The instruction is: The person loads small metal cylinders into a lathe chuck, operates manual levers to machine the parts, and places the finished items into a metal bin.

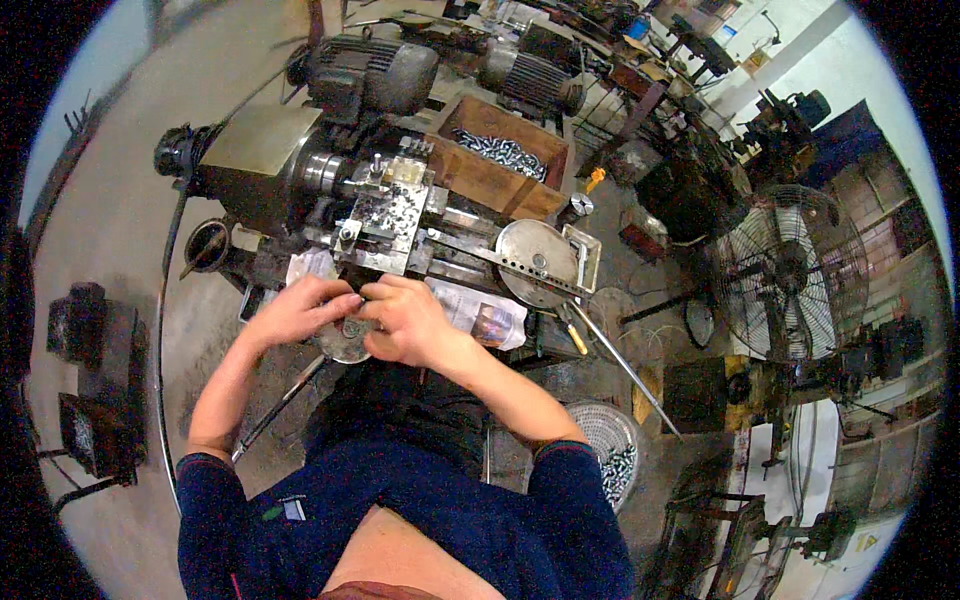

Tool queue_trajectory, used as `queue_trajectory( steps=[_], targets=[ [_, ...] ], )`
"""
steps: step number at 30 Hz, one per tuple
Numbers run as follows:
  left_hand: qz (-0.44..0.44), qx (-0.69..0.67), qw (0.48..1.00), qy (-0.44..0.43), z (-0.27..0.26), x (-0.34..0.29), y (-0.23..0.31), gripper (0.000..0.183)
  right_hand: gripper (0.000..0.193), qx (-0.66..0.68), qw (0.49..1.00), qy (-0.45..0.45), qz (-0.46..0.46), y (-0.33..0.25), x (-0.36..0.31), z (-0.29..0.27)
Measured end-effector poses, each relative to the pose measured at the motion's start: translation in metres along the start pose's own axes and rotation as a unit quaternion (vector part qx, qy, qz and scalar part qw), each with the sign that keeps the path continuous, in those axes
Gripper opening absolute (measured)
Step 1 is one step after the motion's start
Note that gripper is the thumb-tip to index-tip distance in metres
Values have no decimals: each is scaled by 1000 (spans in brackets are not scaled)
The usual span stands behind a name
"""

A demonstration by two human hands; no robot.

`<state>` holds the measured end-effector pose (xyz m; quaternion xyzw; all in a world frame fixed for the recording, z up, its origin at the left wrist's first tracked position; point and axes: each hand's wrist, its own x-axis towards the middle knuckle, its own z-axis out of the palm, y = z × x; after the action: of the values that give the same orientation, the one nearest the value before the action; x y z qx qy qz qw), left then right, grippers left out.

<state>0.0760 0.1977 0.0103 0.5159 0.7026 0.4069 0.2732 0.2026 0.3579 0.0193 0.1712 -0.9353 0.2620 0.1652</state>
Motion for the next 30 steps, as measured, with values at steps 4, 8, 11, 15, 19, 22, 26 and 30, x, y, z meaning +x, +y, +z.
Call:
queue_trajectory(
  steps=[4,8,11,15,19,22,26,30],
  targets=[
    [-80,134,986,60,-58,-34,-10,33,29,-91,996,-10,5,32,36,-1],
    [-187,404,863,238,-112,-120,-43,34,27,-217,972,-34,85,80,103,3],
    [-334,442,791,258,-133,-201,-79,32,29,-350,917,-149,120,104,153,22],
    [-392,375,807,235,-117,-257,-117,37,29,-382,897,-181,126,125,164,32],
    [-390,122,839,360,-75,-247,-135,31,30,-411,884,-181,129,135,167,39],
    [-412,165,820,360,-79,-243,-155,31,31,-377,894,-204,128,134,166,38],
    [-427,254,793,353,-80,-240,-162,27,30,-410,878,-222,104,140,171,44],
    [-435,365,751,336,-79,-240,-161,27,28,-395,880,-228,134,140,175,48]
  ],
)
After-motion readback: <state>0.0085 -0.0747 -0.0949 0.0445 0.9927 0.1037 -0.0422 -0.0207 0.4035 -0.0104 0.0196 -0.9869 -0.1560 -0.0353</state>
